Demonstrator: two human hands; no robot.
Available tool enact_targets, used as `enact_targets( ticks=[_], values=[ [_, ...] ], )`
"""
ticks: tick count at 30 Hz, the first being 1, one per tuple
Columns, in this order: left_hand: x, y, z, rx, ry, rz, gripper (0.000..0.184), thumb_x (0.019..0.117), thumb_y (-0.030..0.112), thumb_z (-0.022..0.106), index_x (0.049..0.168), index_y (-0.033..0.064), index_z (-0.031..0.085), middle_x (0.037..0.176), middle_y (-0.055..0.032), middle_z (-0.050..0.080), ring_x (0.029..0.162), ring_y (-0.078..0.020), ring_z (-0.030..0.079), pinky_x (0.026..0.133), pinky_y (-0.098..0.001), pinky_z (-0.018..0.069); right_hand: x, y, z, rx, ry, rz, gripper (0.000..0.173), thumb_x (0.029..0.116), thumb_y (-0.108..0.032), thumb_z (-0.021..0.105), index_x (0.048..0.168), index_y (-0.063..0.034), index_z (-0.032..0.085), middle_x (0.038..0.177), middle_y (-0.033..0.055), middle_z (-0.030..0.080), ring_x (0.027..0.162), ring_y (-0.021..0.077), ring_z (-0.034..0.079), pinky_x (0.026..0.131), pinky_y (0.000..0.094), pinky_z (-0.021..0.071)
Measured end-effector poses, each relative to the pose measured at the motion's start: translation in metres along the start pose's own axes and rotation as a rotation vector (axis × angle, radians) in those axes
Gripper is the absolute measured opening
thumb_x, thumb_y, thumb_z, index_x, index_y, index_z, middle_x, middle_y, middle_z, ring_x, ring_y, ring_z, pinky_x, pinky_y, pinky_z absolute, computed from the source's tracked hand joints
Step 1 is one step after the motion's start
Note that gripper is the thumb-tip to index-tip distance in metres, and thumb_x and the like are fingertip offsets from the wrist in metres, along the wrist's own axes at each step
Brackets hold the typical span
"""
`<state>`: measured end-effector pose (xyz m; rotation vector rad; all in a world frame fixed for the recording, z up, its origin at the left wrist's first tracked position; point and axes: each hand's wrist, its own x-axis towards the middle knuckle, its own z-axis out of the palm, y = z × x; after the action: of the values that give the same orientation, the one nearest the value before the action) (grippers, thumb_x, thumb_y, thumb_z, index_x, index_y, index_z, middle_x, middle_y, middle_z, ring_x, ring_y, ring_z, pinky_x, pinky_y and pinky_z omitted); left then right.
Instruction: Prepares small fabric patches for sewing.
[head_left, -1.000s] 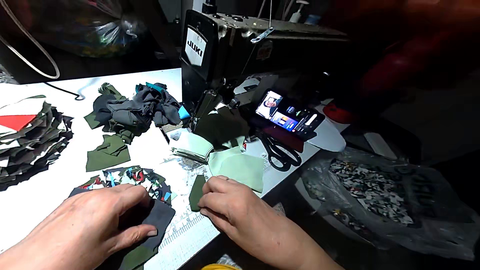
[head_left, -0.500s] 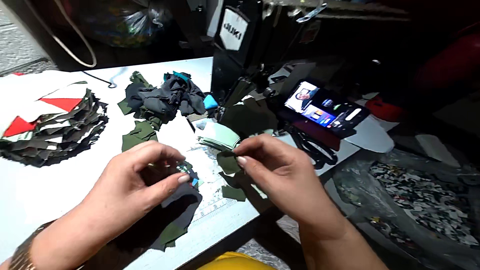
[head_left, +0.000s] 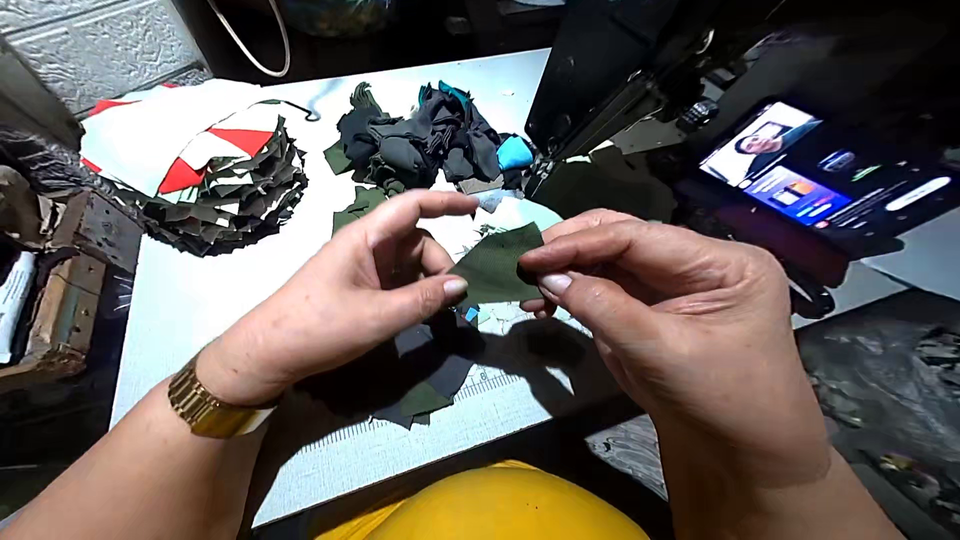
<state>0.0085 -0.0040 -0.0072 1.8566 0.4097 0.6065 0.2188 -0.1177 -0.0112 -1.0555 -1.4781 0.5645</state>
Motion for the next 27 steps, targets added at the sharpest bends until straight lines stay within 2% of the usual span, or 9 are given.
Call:
enact_targets(
  ticks=[3, 6, 9, 14, 16, 20, 22, 25, 27],
  values=[
    [0.002, -0.005, -0.011, 0.098, -0.005, 0.111, 0.048, 0.0974, 0.003, 0.062, 0.144, 0.0029, 0.05, 0.088, 0.0002, 0.066, 0.075, -0.0079, 0.064, 0.066, -0.018, 0.0558, -0.007, 0.003, 0.01, -0.032, 0.064, 0.026, 0.012, 0.0914, 0.005, 0.068, 0.102, 0.0008, 0.072, 0.099, 0.0039, 0.07, 0.078, 0.0108, 0.071, 0.068, 0.0247, 0.0646],
    [0.001, -0.006, -0.014, 0.254, -0.008, 0.142, 0.042, 0.0979, 0.006, 0.063, 0.139, 0.003, 0.054, 0.085, 0.002, 0.065, 0.071, -0.0041, 0.062, 0.064, -0.0153, 0.0536, -0.017, 0.011, 0.018, -0.157, 0.085, 0.034, 0.012, 0.0895, 0.003, 0.07, 0.101, -0.0008, 0.072, 0.093, 0.0017, 0.072, 0.074, 0.0071, 0.07, 0.066, 0.0205, 0.0626],
    [0.0, -0.01, -0.012, 0.439, -0.04, 0.13, 0.038, 0.0977, 0.012, 0.065, 0.135, 0.0068, 0.06, 0.085, 0.0035, 0.067, 0.072, -0.0011, 0.062, 0.065, -0.0148, 0.054, -0.026, 0.018, 0.024, -0.298, 0.057, 0.033, 0.012, 0.0894, 0.0, 0.07, 0.101, -0.0022, 0.073, 0.093, 0.0014, 0.071, 0.077, 0.005, 0.068, 0.067, 0.0184, 0.0605],
    [0.001, -0.02, -0.009, 0.597, -0.082, 0.101, 0.036, 0.0948, 0.016, 0.072, 0.13, 0.0119, 0.064, 0.083, 0.0051, 0.068, 0.068, -0.0004, 0.061, 0.061, -0.017, 0.0528, -0.031, 0.026, 0.029, -0.529, -0.021, -0.016, 0.015, 0.0928, -0.007, 0.069, 0.105, -0.005, 0.076, 0.093, -0.0008, 0.07, 0.083, 0.0013, 0.067, 0.071, 0.014, 0.0571],
    [0.002, -0.022, -0.009, 0.654, -0.081, 0.087, 0.038, 0.0934, 0.019, 0.073, 0.13, 0.0141, 0.064, 0.082, 0.0063, 0.068, 0.068, -0.0014, 0.062, 0.063, -0.0199, 0.0536, -0.031, 0.028, 0.031, -0.601, -0.056, -0.021, 0.017, 0.0938, -0.009, 0.067, 0.107, -0.0061, 0.076, 0.091, -0.0011, 0.068, 0.082, 0.0018, 0.065, 0.07, 0.0144, 0.0552],
    [0.002, -0.024, -0.006, 0.75, -0.083, 0.046, 0.038, 0.0914, 0.022, 0.077, 0.128, 0.0186, 0.065, 0.085, 0.0072, 0.068, 0.072, -0.0042, 0.064, 0.067, -0.0281, 0.057, -0.03, 0.032, 0.032, -0.766, -0.158, -0.034, 0.019, 0.0957, -0.014, 0.064, 0.108, -0.0068, 0.077, 0.086, 0.0013, 0.061, 0.073, 0.0098, 0.059, 0.062, 0.0227, 0.05],
    [0.002, -0.023, -0.006, 0.778, -0.073, 0.052, 0.037, 0.0902, 0.023, 0.078, 0.125, 0.0185, 0.065, 0.085, 0.0069, 0.068, 0.074, -0.0053, 0.064, 0.068, -0.0297, 0.0569, -0.028, 0.03, 0.029, -0.789, -0.2, -0.01, 0.021, 0.0967, -0.017, 0.063, 0.108, -0.0089, 0.078, 0.085, 0.0, 0.058, 0.073, 0.009, 0.057, 0.061, 0.0218, 0.0477],
    [0.002, -0.02, -0.011, 0.793, -0.039, 0.11, 0.021, 0.0907, 0.023, 0.076, 0.108, 0.0156, 0.067, 0.083, 0.0058, 0.063, 0.073, -0.0056, 0.06, 0.066, -0.027, 0.0534, -0.024, 0.027, 0.018, -0.752, -0.207, 0.021, 0.019, 0.0975, -0.018, 0.063, 0.107, -0.0121, 0.078, 0.088, -0.0019, 0.059, 0.076, 0.0048, 0.058, 0.063, 0.0179, 0.0488],
    [0.001, -0.018, -0.015, 0.794, -0.028, 0.143, 0.01, 0.0909, 0.025, 0.075, 0.094, 0.0171, 0.07, 0.086, 0.0056, 0.062, 0.074, -0.0036, 0.059, 0.065, -0.0231, 0.0519, -0.022, 0.023, 0.012, -0.727, -0.157, 0.004, 0.017, 0.0967, -0.014, 0.064, 0.107, -0.0101, 0.078, 0.091, -0.0001, 0.061, 0.079, 0.004, 0.059, 0.066, 0.016, 0.0502]
  ],
)
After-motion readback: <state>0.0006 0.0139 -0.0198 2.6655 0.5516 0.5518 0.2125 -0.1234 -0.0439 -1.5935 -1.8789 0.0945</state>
